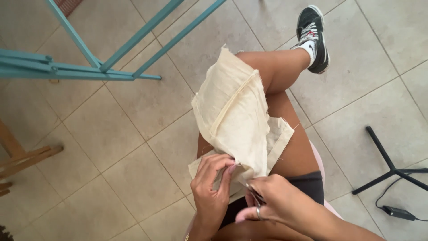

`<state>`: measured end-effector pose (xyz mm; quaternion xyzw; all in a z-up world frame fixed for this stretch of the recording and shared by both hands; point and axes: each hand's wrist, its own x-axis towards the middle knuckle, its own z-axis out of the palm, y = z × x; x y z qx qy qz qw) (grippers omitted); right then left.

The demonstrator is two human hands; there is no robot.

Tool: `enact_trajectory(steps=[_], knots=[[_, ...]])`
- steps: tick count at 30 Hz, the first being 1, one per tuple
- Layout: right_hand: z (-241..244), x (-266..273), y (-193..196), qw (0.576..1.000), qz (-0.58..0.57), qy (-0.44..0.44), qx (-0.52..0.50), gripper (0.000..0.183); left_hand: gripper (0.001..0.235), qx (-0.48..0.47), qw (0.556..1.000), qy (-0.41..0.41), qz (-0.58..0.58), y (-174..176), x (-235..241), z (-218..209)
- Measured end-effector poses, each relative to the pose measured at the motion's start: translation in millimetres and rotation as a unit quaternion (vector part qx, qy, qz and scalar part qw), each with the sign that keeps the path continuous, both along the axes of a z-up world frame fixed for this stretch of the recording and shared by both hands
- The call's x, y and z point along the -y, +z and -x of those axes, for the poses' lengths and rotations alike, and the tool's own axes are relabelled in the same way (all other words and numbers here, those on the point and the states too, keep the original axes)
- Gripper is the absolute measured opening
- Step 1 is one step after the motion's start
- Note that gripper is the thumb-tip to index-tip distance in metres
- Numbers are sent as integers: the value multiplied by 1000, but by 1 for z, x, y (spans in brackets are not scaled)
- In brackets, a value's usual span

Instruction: Cutting a piece of white fabric with scissors following a specific pattern or line.

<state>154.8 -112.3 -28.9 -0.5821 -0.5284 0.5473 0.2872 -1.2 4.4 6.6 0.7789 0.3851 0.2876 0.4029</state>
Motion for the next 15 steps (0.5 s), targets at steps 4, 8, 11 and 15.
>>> enact_trajectory(steps=[4, 8, 11, 15], knots=[[0, -11, -5, 990, 136, 42, 9, 62, 4, 10, 999, 7, 35, 4, 0, 0], [-3, -18, 3, 987, 156, 22, -28, 63, 6, 9, 999, 7, 50, 3, 2, 2], [0, -7, -16, 997, 68, 29, 1, 64, 7, 6, 999, 9, 47, 5, 1, 0], [-7, -22, 7, 986, 157, 31, -40, 59, 7, 8, 999, -7, 41, 4, 1, 0]])
